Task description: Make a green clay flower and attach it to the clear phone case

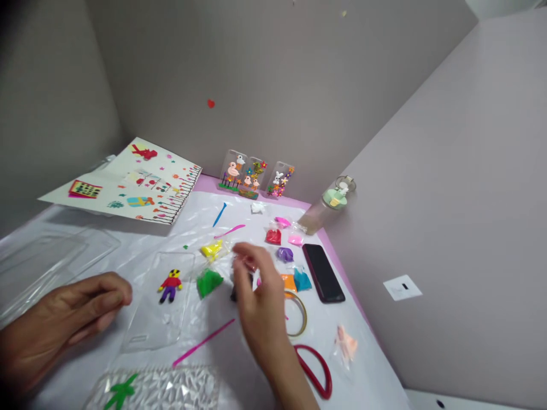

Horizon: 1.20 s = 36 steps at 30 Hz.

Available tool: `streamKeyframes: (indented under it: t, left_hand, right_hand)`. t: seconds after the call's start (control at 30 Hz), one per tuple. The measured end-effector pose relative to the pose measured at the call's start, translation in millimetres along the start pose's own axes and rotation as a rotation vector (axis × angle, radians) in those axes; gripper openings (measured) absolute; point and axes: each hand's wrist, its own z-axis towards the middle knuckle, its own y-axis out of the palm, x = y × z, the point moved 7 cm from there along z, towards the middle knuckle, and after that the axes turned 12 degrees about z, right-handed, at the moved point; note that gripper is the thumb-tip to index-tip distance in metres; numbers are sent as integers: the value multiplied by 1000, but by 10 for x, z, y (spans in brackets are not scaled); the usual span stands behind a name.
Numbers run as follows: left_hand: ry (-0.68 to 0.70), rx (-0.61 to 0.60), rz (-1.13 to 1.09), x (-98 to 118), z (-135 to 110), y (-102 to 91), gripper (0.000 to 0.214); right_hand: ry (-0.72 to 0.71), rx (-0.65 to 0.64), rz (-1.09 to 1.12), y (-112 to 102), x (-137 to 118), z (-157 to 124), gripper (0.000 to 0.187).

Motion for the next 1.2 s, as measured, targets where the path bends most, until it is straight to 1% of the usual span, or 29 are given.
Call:
streamKeyframes:
  t: [0.03,0.1,0.2,0.27,0.33,0.43,0.5,0.53,0.57,0.63,0.7,0.73,0.83,0.93,1.07,1.17,1.2]
  left_hand:
    - [13,10,20,24,-3,-11,44]
    - [52,37,61,67,-13,-45,43]
    - [84,72,83,81,-35,-115,43]
    - [70,106,88,65,-50,-174,43]
    - [69,144,128,85,-71,-213,40]
    - [160,209,247,252,-122,-206,30]
    - [220,256,308,380,-164,-180,28]
    - [221,281,329,415,-180,-176,27]
    - [220,293,357,436,-189,-170,29]
    - [214,270,436,431,-183,-152,33]
    - [240,236,512,402,-161,-147,39]
    - [254,246,531,386,-153,-165,40]
    - [272,281,521,349,-144,-210,39]
    - [274,248,490,352,-152,-179,31]
    - [285,232,470,432,-187,-137,25]
    - [297,276,476,527,-253,-154,28]
    - [312,309,477,560,-292,-175,31]
  right_hand:
    - [-40,-99,11,148,-84,-95,17]
    - [-108,-251,46,395,-171,-293,19]
    - [-162,-415,100,649,-149,-527,22]
    - [-166,-504,104,755,-92,-622,22]
    - [-154,-589,71,834,-37,-681,21]
    - [-116,-735,-29,949,45,-750,20]
    - [-95,-826,-107,1018,98,-793,18]
    - [-90,-857,-141,1041,120,-807,17]
    - [-89,-876,-170,1057,136,-816,17]
    - [-94,-895,-218,1070,155,-820,16]
    - [-103,-900,-260,1066,155,-816,16]
    - [-108,-903,-280,1063,151,-814,15]
    - [-127,-910,-319,1060,130,-811,12]
    - [-146,-913,-333,1066,120,-817,11]
    - [-187,-902,-327,1059,105,-826,12]
    - [-187,-898,-325,1042,100,-815,14]
    - [-182,-902,-330,1038,100,-809,15]
